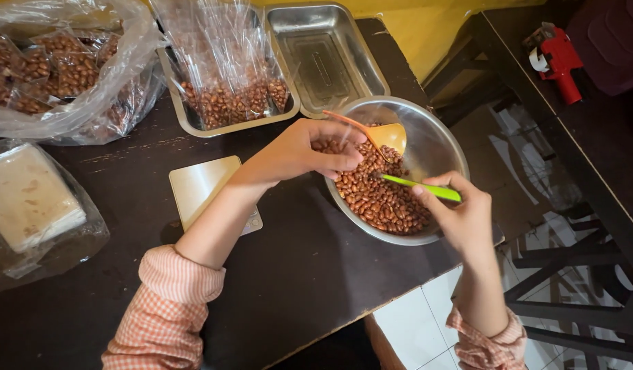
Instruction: Weighing peanuts on a digital scale and packaging them into small plastic bags.
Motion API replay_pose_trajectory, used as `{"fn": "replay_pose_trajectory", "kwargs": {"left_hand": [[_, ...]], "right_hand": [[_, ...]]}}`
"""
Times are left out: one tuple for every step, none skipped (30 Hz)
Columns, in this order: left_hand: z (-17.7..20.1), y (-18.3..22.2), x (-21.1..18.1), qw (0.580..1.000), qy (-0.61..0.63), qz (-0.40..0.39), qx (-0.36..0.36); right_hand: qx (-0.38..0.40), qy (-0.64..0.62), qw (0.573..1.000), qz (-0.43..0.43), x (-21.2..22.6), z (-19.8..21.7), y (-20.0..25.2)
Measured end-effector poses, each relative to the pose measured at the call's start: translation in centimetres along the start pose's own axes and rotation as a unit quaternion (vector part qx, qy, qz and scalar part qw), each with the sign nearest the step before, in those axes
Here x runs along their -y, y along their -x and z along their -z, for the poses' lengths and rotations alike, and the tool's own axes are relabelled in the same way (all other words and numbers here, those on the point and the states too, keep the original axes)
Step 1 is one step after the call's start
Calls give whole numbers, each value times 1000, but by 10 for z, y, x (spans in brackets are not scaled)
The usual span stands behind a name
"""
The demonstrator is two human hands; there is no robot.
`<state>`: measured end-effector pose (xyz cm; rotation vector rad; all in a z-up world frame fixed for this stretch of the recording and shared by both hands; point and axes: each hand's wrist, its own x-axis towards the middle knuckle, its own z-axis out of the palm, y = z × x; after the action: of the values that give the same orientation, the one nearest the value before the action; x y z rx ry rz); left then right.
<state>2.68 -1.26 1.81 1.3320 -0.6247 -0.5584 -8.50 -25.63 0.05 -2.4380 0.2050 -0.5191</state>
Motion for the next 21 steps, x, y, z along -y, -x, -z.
{"fn": "replay_pose_trajectory", "kwargs": {"left_hand": [[1,-3,6,1000,0,0,0],[1,-7,12,1000,7,-5,12],[1,-10,18,1000,14,-9,25],[1,-10,19,1000,14,-9,25],[0,-10,20,999,10,-10,32],[0,-11,20,999,6,-10,39],[-3,-10,19,999,5,-11,40],[-5,-9,17,999,3,-14,44],[-7,-6,16,999,1,-17,47],[-11,-5,16,999,0,-16,46],[-13,-4,15,998,7,-12,54],[-15,-4,15,998,14,-8,61],[-15,-3,13,998,12,-9,60],[-16,-1,11,996,2,-7,85],[-16,0,10,994,-8,-4,109],[-16,4,10,994,-9,-5,106],[-16,9,10,994,-15,-6,109],[-16,14,10,993,-22,-7,113],[-14,22,8,994,-23,-6,107],[-13,30,7,993,-55,-11,99],[-11,39,5,992,-87,-16,91]], "right_hand": [[0,0,1000,0,2,5,0],[30,38,999,-6,4,9,0],[60,75,995,-13,6,14,1],[60,76,995,-13,5,15,2],[88,112,990,-14,5,16,2],[117,149,982,-15,4,18,2],[116,148,982,-15,4,17,2],[139,166,976,-15,5,16,2],[164,183,969,-14,6,14,2],[164,182,969,-13,9,14,2],[151,172,973,22,13,13,2],[138,161,976,58,17,12,1],[138,159,976,60,27,13,0],[106,90,986,94,37,13,0],[75,21,989,128,46,13,-1],[76,19,988,130,55,8,1],[75,-47,987,137,64,3,3],[75,-114,980,142,72,-2,5],[79,-118,979,145,75,-11,6],[76,-136,975,156,79,-19,7],[74,-154,971,168,82,-28,9]]}}
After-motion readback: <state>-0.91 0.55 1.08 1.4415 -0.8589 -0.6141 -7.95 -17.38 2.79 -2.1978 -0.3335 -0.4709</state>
